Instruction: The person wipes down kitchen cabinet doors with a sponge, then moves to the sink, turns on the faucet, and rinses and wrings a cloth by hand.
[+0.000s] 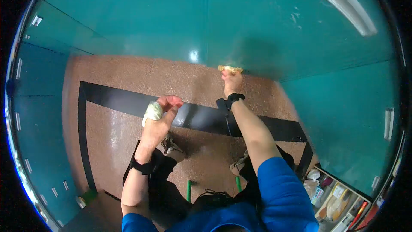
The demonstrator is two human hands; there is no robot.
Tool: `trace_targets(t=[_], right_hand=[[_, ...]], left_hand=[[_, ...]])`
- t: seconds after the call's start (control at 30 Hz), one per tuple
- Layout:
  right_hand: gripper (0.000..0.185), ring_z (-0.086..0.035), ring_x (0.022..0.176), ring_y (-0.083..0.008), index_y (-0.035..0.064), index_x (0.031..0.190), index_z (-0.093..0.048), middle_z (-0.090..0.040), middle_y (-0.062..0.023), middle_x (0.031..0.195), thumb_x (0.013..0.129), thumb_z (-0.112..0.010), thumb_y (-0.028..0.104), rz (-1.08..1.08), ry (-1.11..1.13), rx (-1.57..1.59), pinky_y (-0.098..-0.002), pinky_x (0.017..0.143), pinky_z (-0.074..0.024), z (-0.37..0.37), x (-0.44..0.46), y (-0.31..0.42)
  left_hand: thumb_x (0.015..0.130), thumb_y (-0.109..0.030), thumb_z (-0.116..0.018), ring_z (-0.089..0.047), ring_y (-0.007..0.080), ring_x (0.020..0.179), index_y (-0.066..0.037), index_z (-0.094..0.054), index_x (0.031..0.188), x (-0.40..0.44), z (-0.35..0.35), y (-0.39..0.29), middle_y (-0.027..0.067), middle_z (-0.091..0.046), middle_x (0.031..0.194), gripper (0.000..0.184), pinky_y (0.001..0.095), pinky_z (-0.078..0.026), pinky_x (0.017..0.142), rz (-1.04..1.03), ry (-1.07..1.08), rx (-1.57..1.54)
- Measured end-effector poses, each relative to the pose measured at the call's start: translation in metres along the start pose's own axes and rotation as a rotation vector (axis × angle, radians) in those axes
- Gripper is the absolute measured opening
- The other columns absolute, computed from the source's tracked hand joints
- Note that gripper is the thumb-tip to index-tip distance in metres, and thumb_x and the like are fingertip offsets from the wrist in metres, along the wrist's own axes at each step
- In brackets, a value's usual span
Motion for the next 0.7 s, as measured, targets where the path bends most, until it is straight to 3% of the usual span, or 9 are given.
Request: trace_targets(t=[0.13, 0.17, 0.2, 0.3, 0.4, 0.43, 0.57, 0.7], right_hand=[[0.024, -0.072, 0.099, -0.0307, -0.0068, 0.111, -0.064, -0.069, -0.017, 0.108, 0.091, -0.071, 0.004, -0.226, 0.066, 0.072, -0.0393, 0.082, -0.0614, -0.037, -0.007, -0.013], [0.018, -0.072, 0.089, -0.0237, -0.0038, 0.104, -0.067, -0.071, -0.0128, 0.099, 0.09, -0.069, 0.006, -0.181, 0.104, 0.107, -0.0354, 0.078, -0.0615, -0.044, -0.012, -0.004], [0.018, -0.072, 0.089, -0.0237, -0.0038, 0.104, -0.067, -0.071, -0.0128, 0.099, 0.09, -0.069, 0.006, -0.171, 0.114, 0.094, -0.0354, 0.078, -0.0615, -0.049, -0.023, 0.013], [0.022, -0.072, 0.095, -0.0244, -0.0016, 0.107, -0.066, -0.071, -0.0126, 0.102, 0.088, -0.072, 0.009, -0.023, 0.255, 0.231, -0.0351, 0.08, -0.0609, -0.083, -0.078, 0.126], [0.019, -0.07, 0.095, -0.0207, 0.0008, 0.113, -0.064, -0.07, -0.0094, 0.111, 0.096, -0.067, 0.01, 0.149, 0.392, 0.293, -0.0316, 0.084, -0.0601, -0.101, -0.125, 0.251], [0.015, -0.072, 0.091, -0.0228, 0.0049, 0.106, -0.065, -0.07, -0.01, 0.106, 0.092, -0.07, 0.008, 0.19, 0.444, 0.398, -0.0335, 0.078, -0.0609, -0.104, -0.132, 0.285], [0.018, -0.071, 0.1, -0.026, 0.0045, 0.113, -0.063, -0.07, -0.0123, 0.111, 0.095, -0.068, 0.009, 0.262, 0.48, 0.444, -0.0343, 0.084, -0.0616, -0.106, -0.187, 0.432], [0.023, -0.07, 0.103, -0.026, 0.0033, 0.117, -0.062, -0.068, -0.0132, 0.114, 0.097, -0.067, 0.014, 0.237, 0.448, 0.437, -0.0351, 0.085, -0.0612, -0.106, -0.194, 0.468]], left_hand=[[0.096, 0.001, -0.059, -0.064, 0.0117, 0.099, -0.003, -0.063, 0.112, -0.004, 0.008, 0.0, 0.0017, -0.069, 0.103, 0.017, 0.0274, -0.05, 0.091, -0.027, -0.011, -0.039], [0.097, -0.001, -0.06, -0.064, 0.0121, 0.099, -0.003, -0.063, 0.113, -0.007, 0.008, 0.0, 0.0023, -0.07, 0.103, 0.016, 0.0275, -0.05, 0.09, -0.007, -0.003, -0.046], [0.097, -0.001, -0.06, -0.064, 0.0121, 0.099, -0.003, -0.063, 0.113, -0.008, 0.01, 0.002, 0.0023, -0.07, 0.103, 0.016, 0.0275, -0.05, 0.09, -0.011, -0.013, -0.062], [0.094, -0.003, -0.058, -0.065, 0.0123, 0.094, -0.001, -0.066, 0.11, -0.013, 0.02, -0.008, 0.0041, -0.071, 0.099, 0.018, 0.0268, -0.05, 0.085, -0.105, -0.043, -0.103], [0.093, -0.003, -0.055, -0.065, 0.0127, 0.092, 0.001, -0.065, 0.11, -0.017, 0.029, -0.01, 0.0054, -0.072, 0.099, 0.02, 0.0271, -0.05, 0.085, -0.179, -0.067, -0.116], [0.091, -0.002, -0.053, -0.065, 0.0139, 0.093, 0.002, -0.064, 0.111, -0.02, 0.032, -0.013, 0.0065, -0.072, 0.099, 0.023, 0.0281, -0.051, 0.085, -0.238, -0.066, -0.15], [0.094, 0.0, -0.053, -0.063, 0.0125, 0.1, 0.0, -0.062, 0.111, -0.039, 0.046, -0.02, 0.0042, -0.07, 0.104, 0.019, 0.0275, -0.05, 0.088, -0.306, -0.026, -0.172], [0.095, -0.002, -0.053, -0.063, 0.0121, 0.099, -0.001, -0.063, 0.111, -0.059, 0.062, -0.023, 0.0045, -0.071, 0.103, 0.019, 0.0274, -0.05, 0.088, -0.253, -0.036, -0.156]])
Point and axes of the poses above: each hand's wrist, its own x-axis towards the middle knuckle, its own z-axis out of the back of the hand, y = z × x, the point moved 7 cm from there along x, towards the middle knuckle
